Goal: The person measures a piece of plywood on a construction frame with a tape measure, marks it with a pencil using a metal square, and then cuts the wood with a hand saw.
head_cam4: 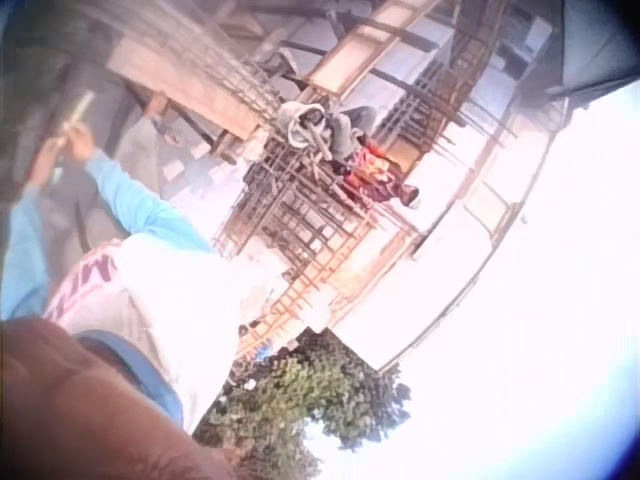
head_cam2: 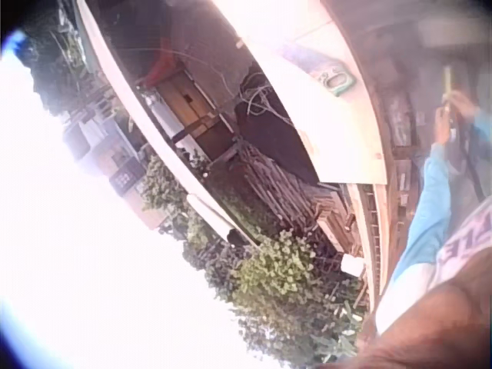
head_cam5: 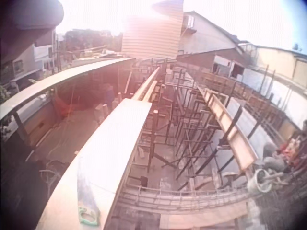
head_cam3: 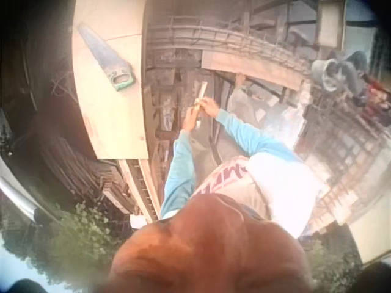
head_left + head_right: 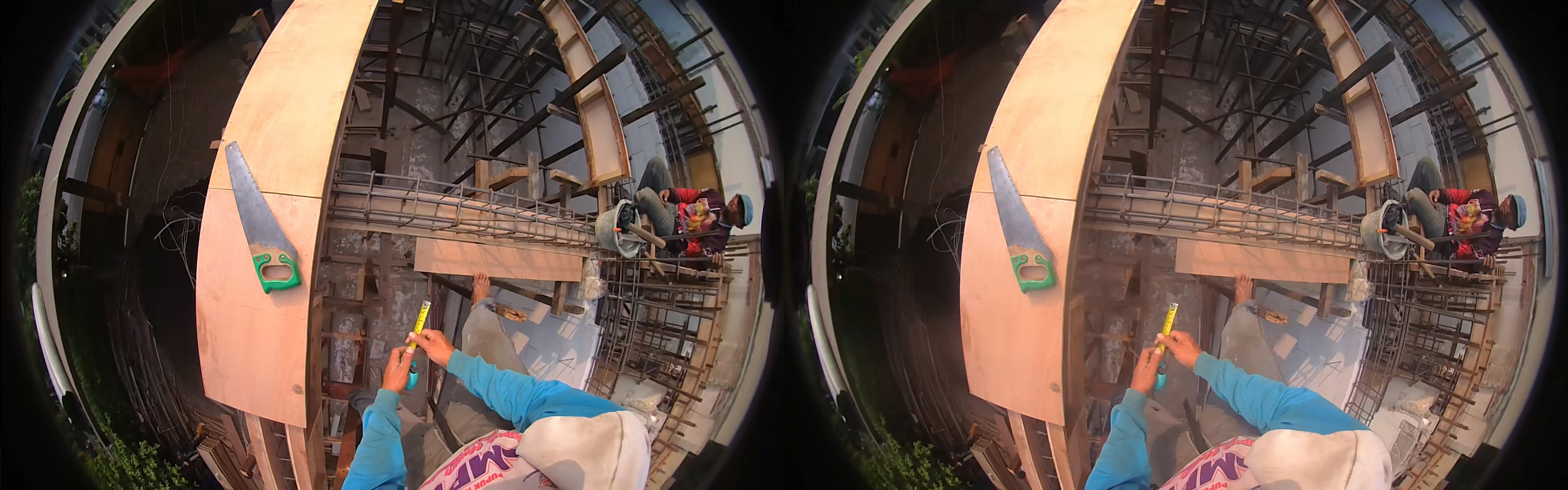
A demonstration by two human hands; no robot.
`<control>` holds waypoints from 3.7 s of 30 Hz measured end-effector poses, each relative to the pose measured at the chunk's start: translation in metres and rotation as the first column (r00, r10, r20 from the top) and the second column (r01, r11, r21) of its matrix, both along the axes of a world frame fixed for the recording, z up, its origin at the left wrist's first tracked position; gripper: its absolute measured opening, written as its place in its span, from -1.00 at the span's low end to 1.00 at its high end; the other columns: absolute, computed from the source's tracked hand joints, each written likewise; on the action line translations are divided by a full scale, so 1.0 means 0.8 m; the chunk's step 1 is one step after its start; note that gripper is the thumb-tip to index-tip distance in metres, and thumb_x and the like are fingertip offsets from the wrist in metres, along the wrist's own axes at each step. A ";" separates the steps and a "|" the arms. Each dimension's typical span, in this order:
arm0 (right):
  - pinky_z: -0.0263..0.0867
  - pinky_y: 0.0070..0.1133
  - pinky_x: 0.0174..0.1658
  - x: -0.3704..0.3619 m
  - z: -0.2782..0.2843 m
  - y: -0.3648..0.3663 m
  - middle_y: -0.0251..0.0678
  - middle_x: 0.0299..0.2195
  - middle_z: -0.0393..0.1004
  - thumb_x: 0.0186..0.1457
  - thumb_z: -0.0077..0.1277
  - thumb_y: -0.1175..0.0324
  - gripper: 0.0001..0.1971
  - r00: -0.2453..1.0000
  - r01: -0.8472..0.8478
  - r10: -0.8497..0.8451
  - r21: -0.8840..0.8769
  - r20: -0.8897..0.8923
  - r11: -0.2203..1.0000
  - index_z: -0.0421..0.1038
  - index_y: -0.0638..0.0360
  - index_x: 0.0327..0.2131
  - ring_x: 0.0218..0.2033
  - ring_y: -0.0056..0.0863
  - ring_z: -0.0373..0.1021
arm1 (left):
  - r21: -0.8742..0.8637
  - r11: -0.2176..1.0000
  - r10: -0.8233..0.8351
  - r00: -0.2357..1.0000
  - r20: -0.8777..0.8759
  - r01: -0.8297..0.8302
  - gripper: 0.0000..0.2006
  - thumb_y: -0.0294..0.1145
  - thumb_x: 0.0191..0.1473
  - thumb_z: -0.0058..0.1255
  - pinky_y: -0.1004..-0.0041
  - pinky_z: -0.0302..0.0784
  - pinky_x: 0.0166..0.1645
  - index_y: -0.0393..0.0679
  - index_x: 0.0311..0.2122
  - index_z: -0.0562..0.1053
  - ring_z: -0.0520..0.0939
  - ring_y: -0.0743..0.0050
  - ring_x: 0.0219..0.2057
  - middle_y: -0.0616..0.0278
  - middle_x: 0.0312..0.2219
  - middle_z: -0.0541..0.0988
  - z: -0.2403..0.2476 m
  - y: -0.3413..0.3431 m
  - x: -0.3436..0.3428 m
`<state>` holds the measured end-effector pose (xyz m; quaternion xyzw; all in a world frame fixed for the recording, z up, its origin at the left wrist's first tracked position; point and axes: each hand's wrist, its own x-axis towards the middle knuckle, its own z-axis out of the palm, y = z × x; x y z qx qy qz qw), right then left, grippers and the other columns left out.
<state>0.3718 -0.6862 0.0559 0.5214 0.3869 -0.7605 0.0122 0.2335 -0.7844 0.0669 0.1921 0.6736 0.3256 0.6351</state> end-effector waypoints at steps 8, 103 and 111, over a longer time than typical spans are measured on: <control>0.39 -0.31 0.02 0.099 0.112 0.033 -0.26 0.08 0.27 0.23 -0.11 -0.14 -0.34 0.694 0.612 -0.720 -0.521 -0.006 0.594 0.05 0.03 0.23 0.04 -0.24 0.37 | 0.013 1.000 -0.021 0.999 -0.043 0.021 -0.21 0.31 0.21 -0.32 0.14 0.28 0.17 -0.19 0.28 0.06 0.37 -0.01 0.13 -0.10 0.15 0.27 0.014 0.137 0.141; 0.40 -0.51 -0.06 -0.440 0.068 0.022 -0.05 -0.04 0.49 0.00 0.08 0.51 -0.37 0.763 -0.472 0.641 0.750 0.084 0.464 0.20 0.36 0.19 -0.13 -0.39 0.50 | 0.016 0.764 0.084 0.075 -0.994 -0.645 -0.32 -0.03 0.07 0.00 -0.24 -0.25 0.31 0.07 0.28 0.13 -0.06 0.06 0.36 0.18 0.34 0.00 -0.131 -0.126 -0.443; 0.40 -0.60 -0.18 -0.499 0.042 0.019 -0.16 -0.21 0.57 -0.09 0.03 0.62 -0.38 0.793 -0.373 0.609 0.780 -0.012 0.502 0.29 0.31 0.15 -0.28 -0.55 0.50 | -0.048 0.754 0.072 0.156 -0.985 -0.655 -0.28 0.02 0.05 0.00 -0.24 -0.38 0.35 0.12 0.30 0.08 -0.14 0.05 0.38 0.20 0.36 -0.09 -0.126 -0.134 -0.440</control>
